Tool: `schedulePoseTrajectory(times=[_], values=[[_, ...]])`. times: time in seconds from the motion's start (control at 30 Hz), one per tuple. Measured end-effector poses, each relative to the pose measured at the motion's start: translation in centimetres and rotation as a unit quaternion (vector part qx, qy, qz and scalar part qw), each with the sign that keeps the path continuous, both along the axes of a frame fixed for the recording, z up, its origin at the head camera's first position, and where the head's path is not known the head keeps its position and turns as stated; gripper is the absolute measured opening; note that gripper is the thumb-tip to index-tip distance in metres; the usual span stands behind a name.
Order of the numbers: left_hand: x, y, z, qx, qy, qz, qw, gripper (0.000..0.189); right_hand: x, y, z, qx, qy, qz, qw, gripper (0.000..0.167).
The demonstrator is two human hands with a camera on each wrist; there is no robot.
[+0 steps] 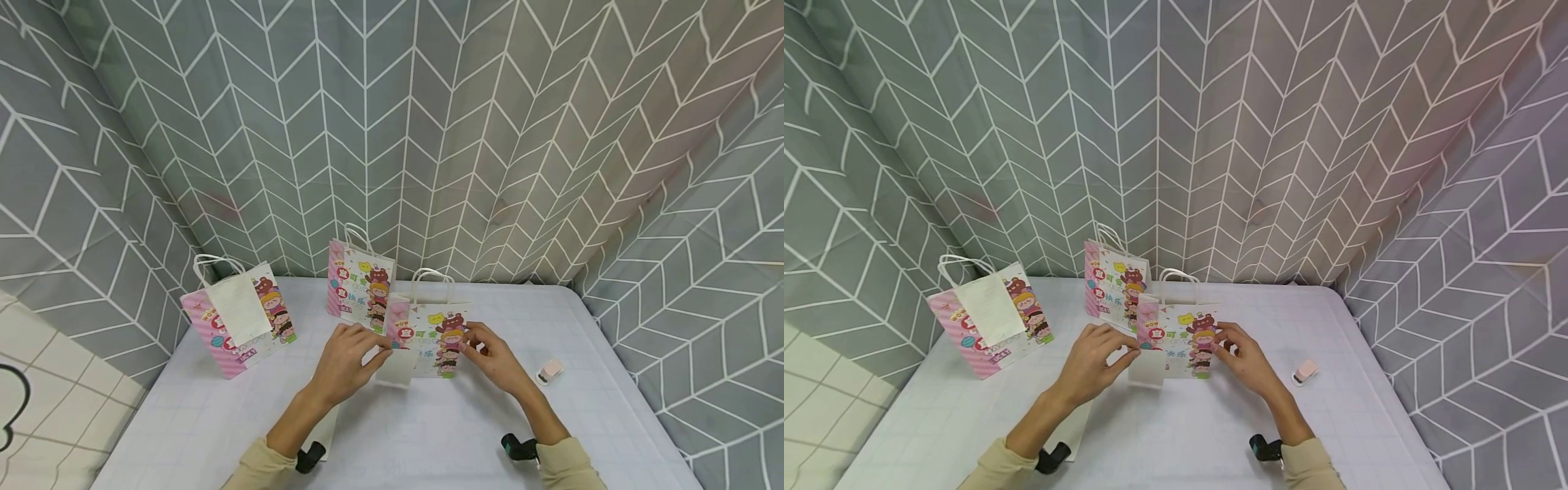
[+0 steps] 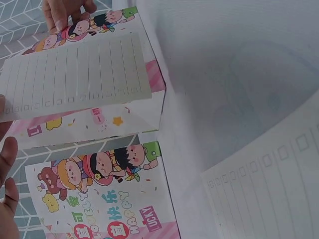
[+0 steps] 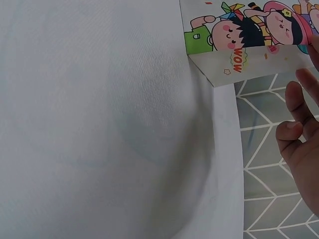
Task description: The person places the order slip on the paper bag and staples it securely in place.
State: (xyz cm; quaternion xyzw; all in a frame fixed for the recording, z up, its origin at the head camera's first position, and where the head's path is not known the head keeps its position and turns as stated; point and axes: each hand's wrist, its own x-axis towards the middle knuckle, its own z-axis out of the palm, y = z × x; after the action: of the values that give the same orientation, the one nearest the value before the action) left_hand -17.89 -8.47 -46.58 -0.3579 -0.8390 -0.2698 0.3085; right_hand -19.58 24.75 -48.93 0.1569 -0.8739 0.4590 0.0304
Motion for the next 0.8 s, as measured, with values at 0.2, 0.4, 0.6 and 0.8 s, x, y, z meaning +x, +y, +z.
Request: schedulePoseTrajectory(times=[0.2, 0.4, 0.6, 0.8], values=[[-0.1, 0.4, 0.3, 0.013, -0.004, 0.003, 0.9999, 0.012, 0.1, -0.6, 0.0, -0.005, 0.005, 0.005, 1.0, 0.01], [-0.4, 0.9, 0.7, 0.033, -0.002, -0.002, 0.9994, 0.013, 0.1, -1.1, -0.2, -0.008, 0.009, 0.008, 0.9999, 0.008], [-0.8, 1.4, 1.4, 0.065, 0.022, 0.005, 0.9976, 0.012, 0.2, -1.6, -0.3, -0.009, 0.006, 0.011, 0.9999, 0.007], [-1.2, 1.8, 1.9, 0.094, 0.032, 0.01, 0.995, 0.011, 0.4, -2.0, -0.2, -0.013, 0.006, 0.012, 0.9998, 0.007]])
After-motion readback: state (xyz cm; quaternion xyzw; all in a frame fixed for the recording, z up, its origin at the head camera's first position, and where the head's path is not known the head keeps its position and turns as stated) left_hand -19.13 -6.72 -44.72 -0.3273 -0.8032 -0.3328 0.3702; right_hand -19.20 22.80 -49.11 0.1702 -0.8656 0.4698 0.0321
